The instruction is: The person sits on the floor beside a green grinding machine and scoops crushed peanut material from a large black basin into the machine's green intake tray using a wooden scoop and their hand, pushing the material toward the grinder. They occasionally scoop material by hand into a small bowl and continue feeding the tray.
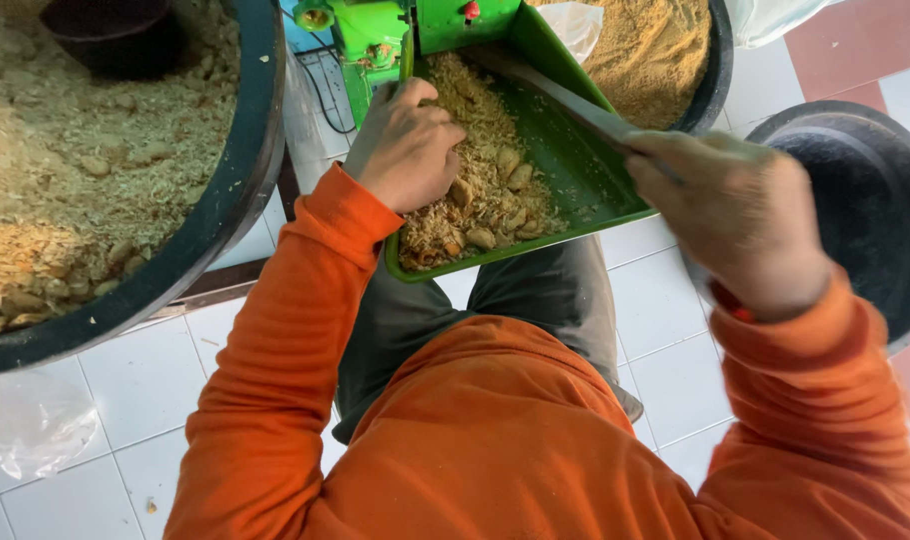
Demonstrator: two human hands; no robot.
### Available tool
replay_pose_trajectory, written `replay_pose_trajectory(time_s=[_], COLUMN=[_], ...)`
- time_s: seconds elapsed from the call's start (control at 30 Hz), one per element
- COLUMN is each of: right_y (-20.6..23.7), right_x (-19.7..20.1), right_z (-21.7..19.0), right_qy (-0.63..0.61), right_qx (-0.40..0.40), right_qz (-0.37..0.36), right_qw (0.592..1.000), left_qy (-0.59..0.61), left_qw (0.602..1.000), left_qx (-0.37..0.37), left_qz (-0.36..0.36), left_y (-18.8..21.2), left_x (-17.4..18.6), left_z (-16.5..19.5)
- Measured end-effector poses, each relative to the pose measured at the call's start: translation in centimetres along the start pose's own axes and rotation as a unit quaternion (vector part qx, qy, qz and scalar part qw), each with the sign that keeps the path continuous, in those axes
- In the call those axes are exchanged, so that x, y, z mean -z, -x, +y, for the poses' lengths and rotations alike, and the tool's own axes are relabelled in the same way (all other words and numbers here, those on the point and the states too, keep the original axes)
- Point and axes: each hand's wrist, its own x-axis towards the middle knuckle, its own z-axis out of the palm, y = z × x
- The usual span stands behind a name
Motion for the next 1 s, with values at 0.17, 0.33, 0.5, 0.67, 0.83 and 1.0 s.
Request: replay_pose_trajectory(time_s=[0.17,0.33,0.5,0.67,0.83,1.0], right_y=[0.7,-2.3,0.6,1.3,-2.5,-0.2], right_x=[5.3,-0.1,0.2,6.6,3.5,2.4], right_z=[-0.4,-1.3,-0.6,-0.9,-4.3,-4.5], right_qy=[0.033,-0.008,0.056,0.016,0.059,0.043], right_qx=[0.075,0.025,-0.016,-0.073,0.025,0.03], right_qz=[-0.035,0.016,0.004,-0.13,-0.05,0.014], right_qw=[0.996,1.0,0.998,0.989,0.997,0.999], left_qy=[0.002,-0.017,-0.036,-0.035,-0.007,-0.016], left_qw=[1.0,1.0,0.998,0.999,0.999,1.0], left_qx=[0.009,0.005,0.035,0.03,0.031,0.023], left_qz=[-0.023,-0.002,-0.034,-0.026,-0.007,-0.002], left_y=[0.1,0.0,0.3,1.0,1.3,1.1], left_x=[0.0,0.5,0.8,0.3,0.0,0.4], left_z=[0.2,0.7,1.5,1.5,1.4,1.5])
